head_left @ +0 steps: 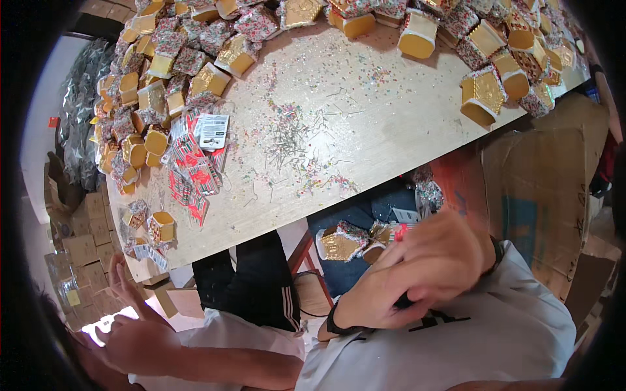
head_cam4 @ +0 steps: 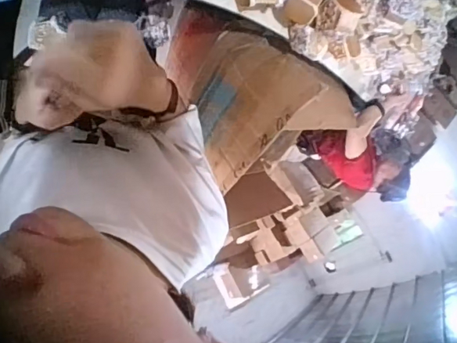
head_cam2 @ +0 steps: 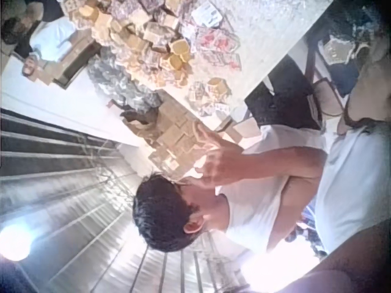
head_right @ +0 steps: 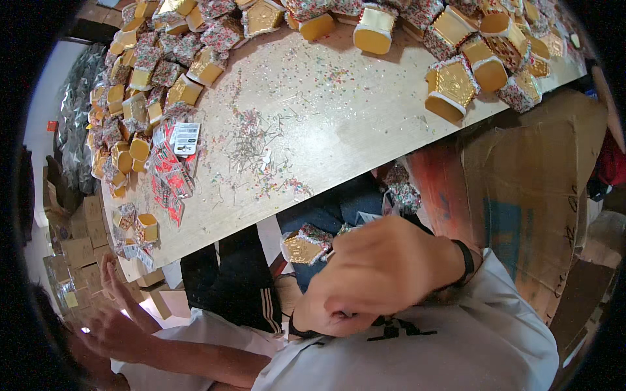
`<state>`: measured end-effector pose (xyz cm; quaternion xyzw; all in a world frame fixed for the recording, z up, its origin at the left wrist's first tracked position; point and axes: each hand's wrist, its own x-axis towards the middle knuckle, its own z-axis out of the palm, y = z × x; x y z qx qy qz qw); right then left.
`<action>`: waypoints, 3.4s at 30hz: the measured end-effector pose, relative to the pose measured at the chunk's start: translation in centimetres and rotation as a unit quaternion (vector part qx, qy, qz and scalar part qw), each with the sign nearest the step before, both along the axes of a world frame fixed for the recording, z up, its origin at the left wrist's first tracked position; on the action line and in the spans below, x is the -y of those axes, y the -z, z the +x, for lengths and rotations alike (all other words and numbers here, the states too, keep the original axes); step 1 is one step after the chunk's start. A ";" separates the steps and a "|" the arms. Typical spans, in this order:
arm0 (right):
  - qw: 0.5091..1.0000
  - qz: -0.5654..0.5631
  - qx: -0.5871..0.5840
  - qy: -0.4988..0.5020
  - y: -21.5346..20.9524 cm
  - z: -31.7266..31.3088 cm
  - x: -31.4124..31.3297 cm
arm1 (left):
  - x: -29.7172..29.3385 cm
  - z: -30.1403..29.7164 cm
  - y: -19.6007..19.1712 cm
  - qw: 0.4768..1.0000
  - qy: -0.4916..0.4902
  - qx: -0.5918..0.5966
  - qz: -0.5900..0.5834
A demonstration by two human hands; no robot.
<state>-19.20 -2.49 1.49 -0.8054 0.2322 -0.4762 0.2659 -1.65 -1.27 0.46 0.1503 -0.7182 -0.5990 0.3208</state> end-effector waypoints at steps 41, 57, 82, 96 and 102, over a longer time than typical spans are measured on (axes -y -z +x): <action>0.717 0.551 0.420 0.067 1.8 1.9 -4.4 | -0.6 -0.8 1.6 0.916 -0.370 0.054 -0.143; 0.953 0.234 0.111 0.156 2.6 -1.1 -3.6 | -0.7 -1.3 -0.8 0.886 -0.308 0.235 -0.253; 0.923 0.293 0.201 -0.150 5.4 -6.1 -2.6 | 5.0 -3.4 -2.1 0.923 -0.024 0.115 -0.366; 0.906 0.368 0.204 -0.044 5.0 -8.6 -3.7 | 6.7 -6.9 -2.9 0.880 -0.033 0.195 -0.432; 0.869 0.437 0.229 -0.018 5.7 -7.9 -3.7 | 7.4 -7.0 -2.5 0.872 -0.053 0.213 -0.437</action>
